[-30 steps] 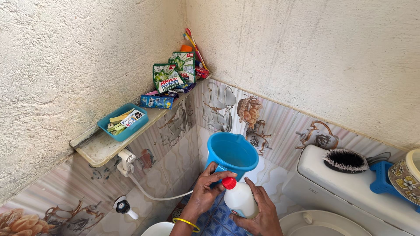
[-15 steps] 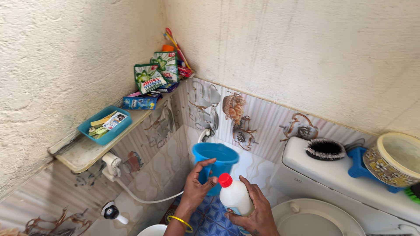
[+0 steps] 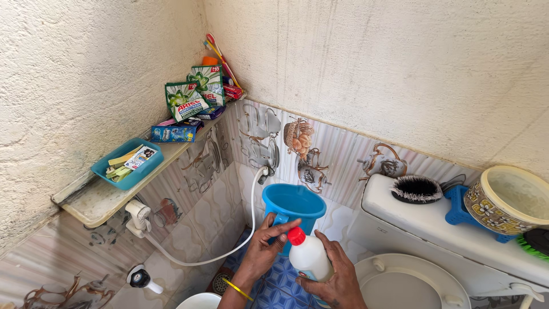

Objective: The person pours a cleaning liquid from a white bottle into a blue plastic jug, then uses a toilet brush to scrub the inside of the toilet bowl. The person repeatedly dips the brush into the jug and scrubs the bowl.

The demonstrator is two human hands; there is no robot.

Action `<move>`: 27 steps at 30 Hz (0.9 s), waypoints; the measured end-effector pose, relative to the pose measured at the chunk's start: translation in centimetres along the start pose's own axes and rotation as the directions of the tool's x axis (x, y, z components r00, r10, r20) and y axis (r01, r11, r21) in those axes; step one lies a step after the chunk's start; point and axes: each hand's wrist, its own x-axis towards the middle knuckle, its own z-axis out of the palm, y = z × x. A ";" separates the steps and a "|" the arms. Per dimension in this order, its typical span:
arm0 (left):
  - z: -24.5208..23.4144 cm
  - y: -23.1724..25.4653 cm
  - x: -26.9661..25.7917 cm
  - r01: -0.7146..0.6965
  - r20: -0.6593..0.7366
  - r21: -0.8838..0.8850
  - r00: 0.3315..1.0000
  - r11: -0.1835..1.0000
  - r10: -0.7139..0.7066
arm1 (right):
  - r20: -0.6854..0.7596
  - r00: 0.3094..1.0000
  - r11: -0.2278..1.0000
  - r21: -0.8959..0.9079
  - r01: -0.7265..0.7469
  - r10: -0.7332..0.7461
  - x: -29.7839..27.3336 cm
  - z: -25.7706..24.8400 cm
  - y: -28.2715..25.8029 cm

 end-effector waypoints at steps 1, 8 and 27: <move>0.1 0.0 -0.1 -0.018 -0.006 0.022 1.000 1.000 0.018 | 0.001 1.000 1.000 0.004 0.010 -0.010 -0.1 -0.1 0.1; 0.4 -1.3 -0.5 -0.082 -0.010 0.045 0.997 0.996 0.083 | 0.054 0.996 0.998 -0.001 -0.068 0.068 -0.4 -0.2 0.5; 1.6 -0.4 -0.2 -0.087 -0.018 0.136 0.996 0.987 0.090 | 0.041 0.997 0.998 0.021 -0.062 0.062 -1.2 -0.7 1.8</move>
